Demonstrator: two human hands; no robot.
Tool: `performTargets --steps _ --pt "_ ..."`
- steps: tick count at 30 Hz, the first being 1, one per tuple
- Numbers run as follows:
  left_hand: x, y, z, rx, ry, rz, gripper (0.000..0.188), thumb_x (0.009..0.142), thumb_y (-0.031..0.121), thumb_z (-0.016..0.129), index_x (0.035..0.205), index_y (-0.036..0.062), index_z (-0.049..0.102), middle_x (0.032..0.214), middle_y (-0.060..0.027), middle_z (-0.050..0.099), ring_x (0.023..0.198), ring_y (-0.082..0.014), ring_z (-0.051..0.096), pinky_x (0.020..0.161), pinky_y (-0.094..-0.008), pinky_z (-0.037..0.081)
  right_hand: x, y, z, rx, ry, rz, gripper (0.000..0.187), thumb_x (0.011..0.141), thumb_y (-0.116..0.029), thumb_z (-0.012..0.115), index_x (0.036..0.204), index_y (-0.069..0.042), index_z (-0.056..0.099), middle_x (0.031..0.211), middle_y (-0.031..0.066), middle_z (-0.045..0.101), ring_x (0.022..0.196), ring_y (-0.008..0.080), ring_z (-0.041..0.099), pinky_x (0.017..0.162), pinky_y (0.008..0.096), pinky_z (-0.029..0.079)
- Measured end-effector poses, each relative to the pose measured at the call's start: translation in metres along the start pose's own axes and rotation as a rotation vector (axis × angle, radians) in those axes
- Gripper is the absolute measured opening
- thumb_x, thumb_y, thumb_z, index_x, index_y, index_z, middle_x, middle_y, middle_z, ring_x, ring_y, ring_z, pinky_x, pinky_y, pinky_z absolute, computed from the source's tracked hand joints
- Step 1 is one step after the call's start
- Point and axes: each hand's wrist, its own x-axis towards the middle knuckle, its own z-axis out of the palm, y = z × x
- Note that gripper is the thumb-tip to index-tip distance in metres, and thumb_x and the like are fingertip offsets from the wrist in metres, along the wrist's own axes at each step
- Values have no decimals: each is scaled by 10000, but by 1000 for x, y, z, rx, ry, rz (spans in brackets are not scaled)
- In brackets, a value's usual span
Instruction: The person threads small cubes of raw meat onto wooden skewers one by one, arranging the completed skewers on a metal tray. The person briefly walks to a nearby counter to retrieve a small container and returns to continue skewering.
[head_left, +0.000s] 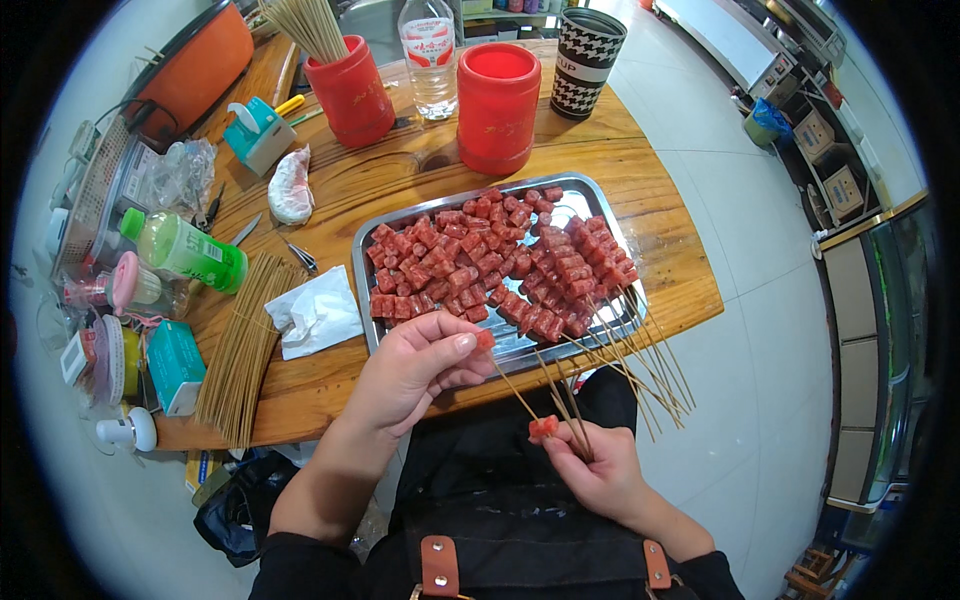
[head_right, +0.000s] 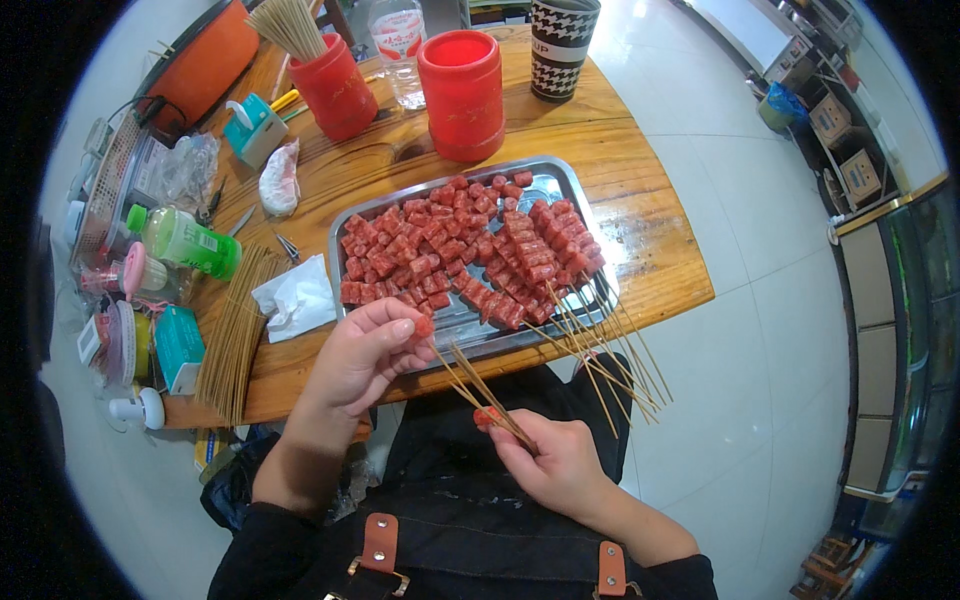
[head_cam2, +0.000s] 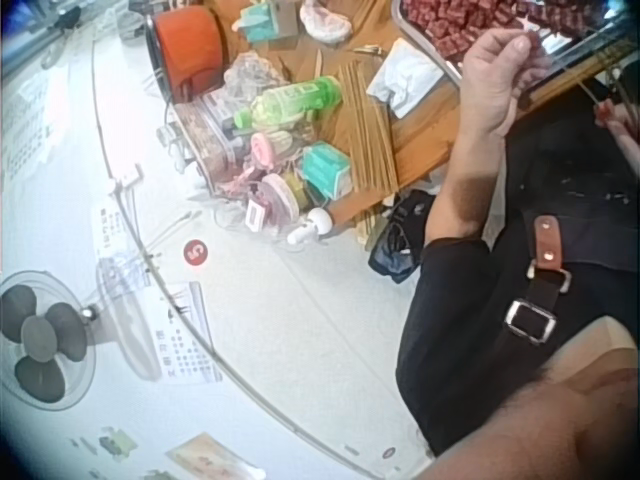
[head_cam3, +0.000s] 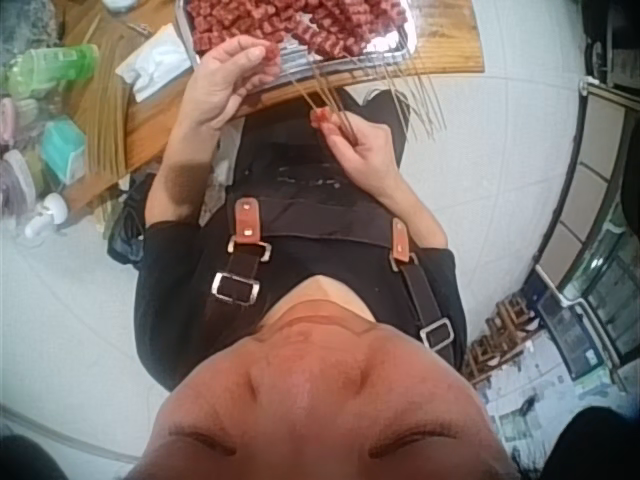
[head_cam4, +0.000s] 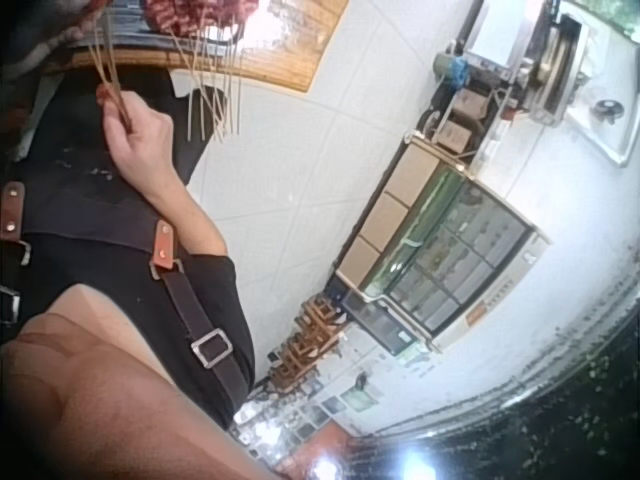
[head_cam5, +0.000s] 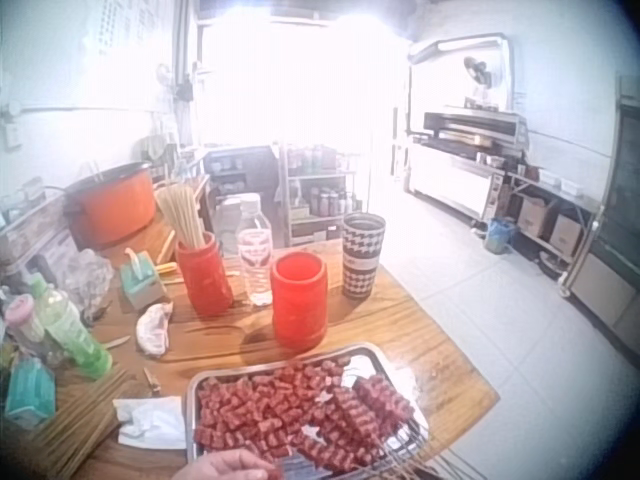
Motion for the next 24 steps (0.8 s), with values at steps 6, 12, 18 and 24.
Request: performTargets --steps 6,12,18,24 --pt "-7 -13 24 145 48 -48 98 909 81 590 964 3 612 976 -96 660 850 -135 634 795 -269 520 -2 -1 2 57 12 47 151 873 -75 608 1004 -23 661 592 68 547 511 103 534 508 248 435" --pt "1 -5 24 834 -147 276 130 878 123 636 924 4 612 946 -65 646 824 -120 597 742 -268 474 2 4 2 43 71 -21 119 901 -44 563 945 9 660 605 -35 541 537 7 435 494 189 359" --pt "38 23 0 1762 357 862 225 727 115 715 924 54 623 872 -103 558 870 -302 520 808 -372 442 0 3 1 54 66 52 149 888 -89 601 996 -4 660 632 49 586 527 72 513 524 230 439" --pt "27 18 7 856 318 426 199 829 101 684 981 27 578 928 -72 636 821 -185 635 713 -288 527 1 3 2 89 82 22 119 901 -58 576 961 4 657 592 -21 524 517 25 430 492 197 353"
